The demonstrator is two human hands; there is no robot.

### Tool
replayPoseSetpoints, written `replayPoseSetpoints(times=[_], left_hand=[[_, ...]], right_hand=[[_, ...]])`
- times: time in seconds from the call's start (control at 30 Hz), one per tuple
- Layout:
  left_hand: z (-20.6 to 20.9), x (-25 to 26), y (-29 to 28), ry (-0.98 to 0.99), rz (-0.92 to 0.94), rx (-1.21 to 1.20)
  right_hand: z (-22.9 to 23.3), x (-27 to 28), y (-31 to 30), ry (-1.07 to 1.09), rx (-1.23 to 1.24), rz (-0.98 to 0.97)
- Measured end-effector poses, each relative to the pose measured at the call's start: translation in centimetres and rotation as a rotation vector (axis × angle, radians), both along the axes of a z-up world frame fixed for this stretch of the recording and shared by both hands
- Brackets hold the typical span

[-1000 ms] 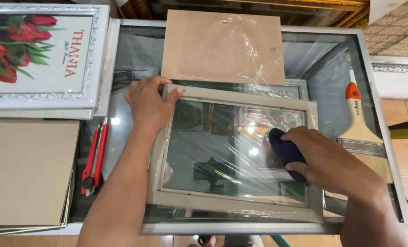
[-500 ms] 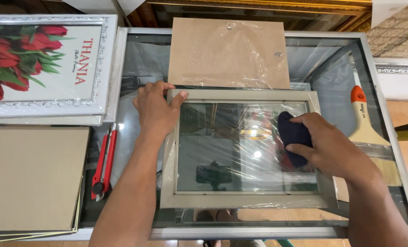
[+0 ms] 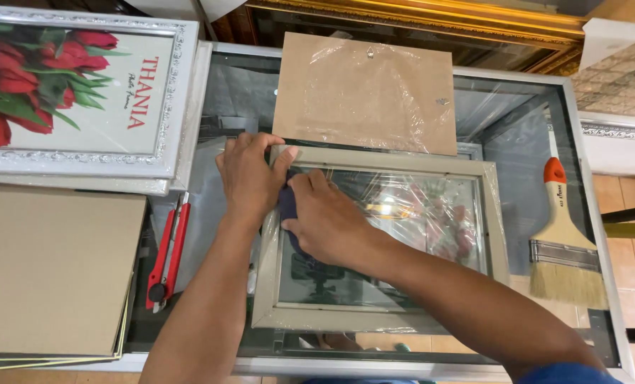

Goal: Cleaning a glass frame, inserting a floral print, and securing the backing board.

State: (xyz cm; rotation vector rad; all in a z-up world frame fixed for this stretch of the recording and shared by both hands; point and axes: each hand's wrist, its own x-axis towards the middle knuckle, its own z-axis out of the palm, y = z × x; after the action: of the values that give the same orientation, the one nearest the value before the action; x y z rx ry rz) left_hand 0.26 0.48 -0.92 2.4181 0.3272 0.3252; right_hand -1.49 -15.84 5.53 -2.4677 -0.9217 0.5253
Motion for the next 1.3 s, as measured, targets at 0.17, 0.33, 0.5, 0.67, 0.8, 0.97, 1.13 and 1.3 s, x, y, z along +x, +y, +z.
replayPoseSetpoints(times=[0.17, 0.33, 0.5, 0.67, 0.8, 0.97, 1.13, 1.3], left_hand=[[0.1, -0.1, -0.5, -0.033, 0.019, 0.013], [0.7, -0.1, -0.7, -0.094, 0.014, 0.092], [1.0, -0.2, -0.9, -0.107, 0.027, 0.08], [0.7, -0.1, -0.5, -0.079, 0.047, 0.097], [0.4, 0.0, -0.6, -0.086, 0.063, 0.089], [0.6, -0.2, -0.4, -0.061, 0.031, 0.084], [0.3, -0.4, -0.3, -0.102, -0.005, 0.036], [-0.2, -0.2, 0.2, -0.128, -0.01, -0.011]], right_hand=[[2.0, -0.3, -8.6, 0.019, -0.2, -0.222], [2.3, -1.7, -20.1, 0.051, -0.414, -0.686], [-0.5, -2.8, -19.3, -0.224, -0.419, -0.666], [-0.1, -5.9, -5.7, -0.149, -0.294, -0.382], [-1.0, -9.4, 1.8, -0.237, -0.093, -0.139], [0.9, -6.3, -3.6, 0.24, 0.236, -0.282], [3.6, 3.4, -17.0, -0.085, 0.348, -0.67], [-3.9, 16.7, -30.1, -0.584, -0.191, -0.708]])
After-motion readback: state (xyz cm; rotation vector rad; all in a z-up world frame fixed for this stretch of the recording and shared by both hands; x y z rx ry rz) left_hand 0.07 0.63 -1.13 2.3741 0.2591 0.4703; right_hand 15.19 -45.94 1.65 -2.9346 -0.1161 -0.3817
